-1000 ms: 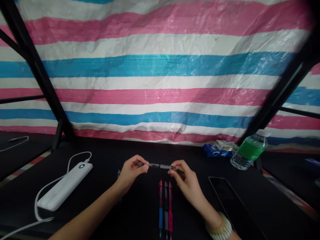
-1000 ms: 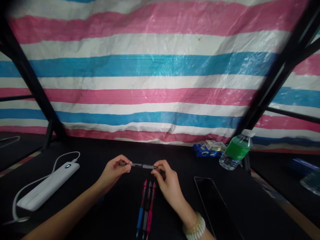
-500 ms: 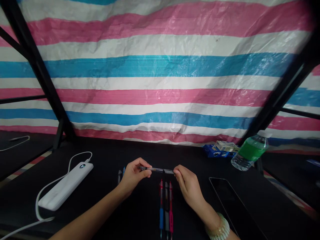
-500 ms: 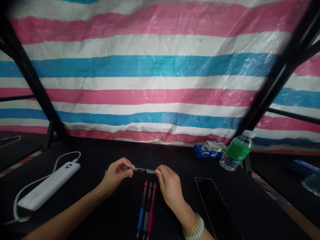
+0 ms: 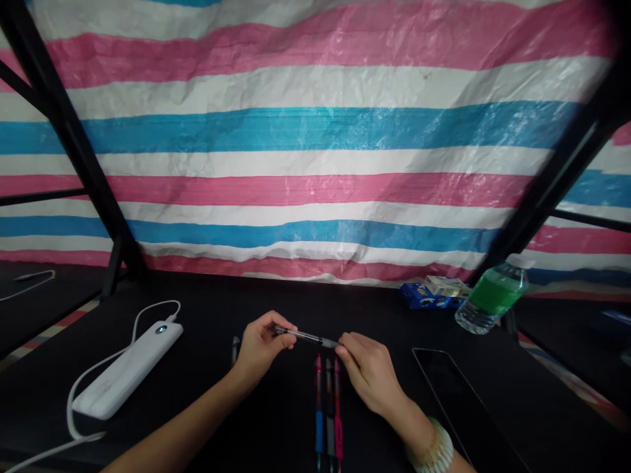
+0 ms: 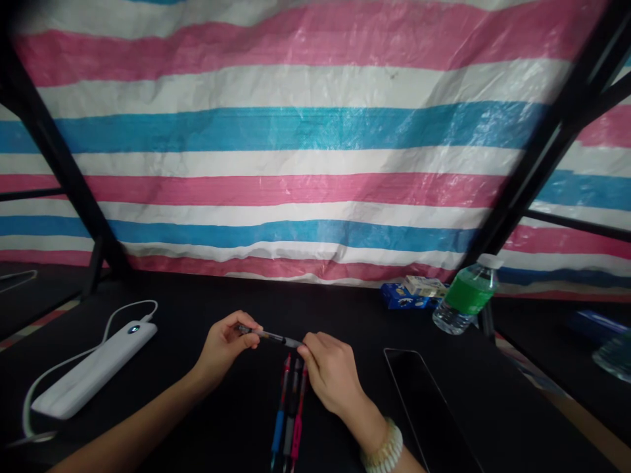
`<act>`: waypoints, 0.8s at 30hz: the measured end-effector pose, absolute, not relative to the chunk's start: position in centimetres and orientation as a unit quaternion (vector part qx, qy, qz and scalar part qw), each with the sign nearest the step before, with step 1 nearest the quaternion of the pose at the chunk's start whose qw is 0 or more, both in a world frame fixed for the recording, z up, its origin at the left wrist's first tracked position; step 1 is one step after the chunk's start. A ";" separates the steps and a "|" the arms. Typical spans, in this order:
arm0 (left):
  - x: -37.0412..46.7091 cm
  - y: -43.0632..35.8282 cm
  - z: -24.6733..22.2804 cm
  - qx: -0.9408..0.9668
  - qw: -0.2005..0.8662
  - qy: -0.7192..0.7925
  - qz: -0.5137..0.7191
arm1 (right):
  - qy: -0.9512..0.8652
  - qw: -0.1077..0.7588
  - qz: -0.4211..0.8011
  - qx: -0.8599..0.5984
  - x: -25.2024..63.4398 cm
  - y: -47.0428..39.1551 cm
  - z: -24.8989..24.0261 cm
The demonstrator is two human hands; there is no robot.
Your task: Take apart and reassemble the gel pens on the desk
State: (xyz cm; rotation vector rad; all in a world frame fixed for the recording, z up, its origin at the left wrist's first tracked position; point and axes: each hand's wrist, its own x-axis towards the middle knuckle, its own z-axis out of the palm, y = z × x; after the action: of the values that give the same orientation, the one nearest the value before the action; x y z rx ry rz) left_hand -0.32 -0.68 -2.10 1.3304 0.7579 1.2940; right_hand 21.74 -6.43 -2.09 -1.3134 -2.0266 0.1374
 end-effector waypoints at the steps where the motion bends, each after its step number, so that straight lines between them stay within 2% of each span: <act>1: -0.3 -0.7 -2.0 0.565 0.531 0.313 0.548 | -0.776 0.360 0.076 -0.513 21.6 -6.4 -2.3; 6: -0.4 -1.2 -1.6 0.598 0.473 0.296 0.576 | -0.698 0.418 0.293 -0.502 21.0 -6.3 -2.9; 10: -0.4 -1.4 -1.5 0.608 0.466 0.277 0.580 | -0.614 0.443 0.475 -0.449 20.6 -5.9 -2.7; 20: -0.7 -1.6 -1.8 0.636 0.464 0.230 0.573 | -0.472 0.409 0.701 -0.344 21.0 -5.6 -3.1; 24: -0.8 -1.4 -1.8 0.635 0.476 0.225 0.565 | -0.445 0.397 0.734 -0.325 20.9 -5.8 -3.1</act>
State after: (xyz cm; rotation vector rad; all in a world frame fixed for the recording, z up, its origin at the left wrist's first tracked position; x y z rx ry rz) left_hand -0.76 -1.40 -1.83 1.5528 0.5500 1.3808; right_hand 20.85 -5.77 -3.08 -0.8231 -1.1285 1.8584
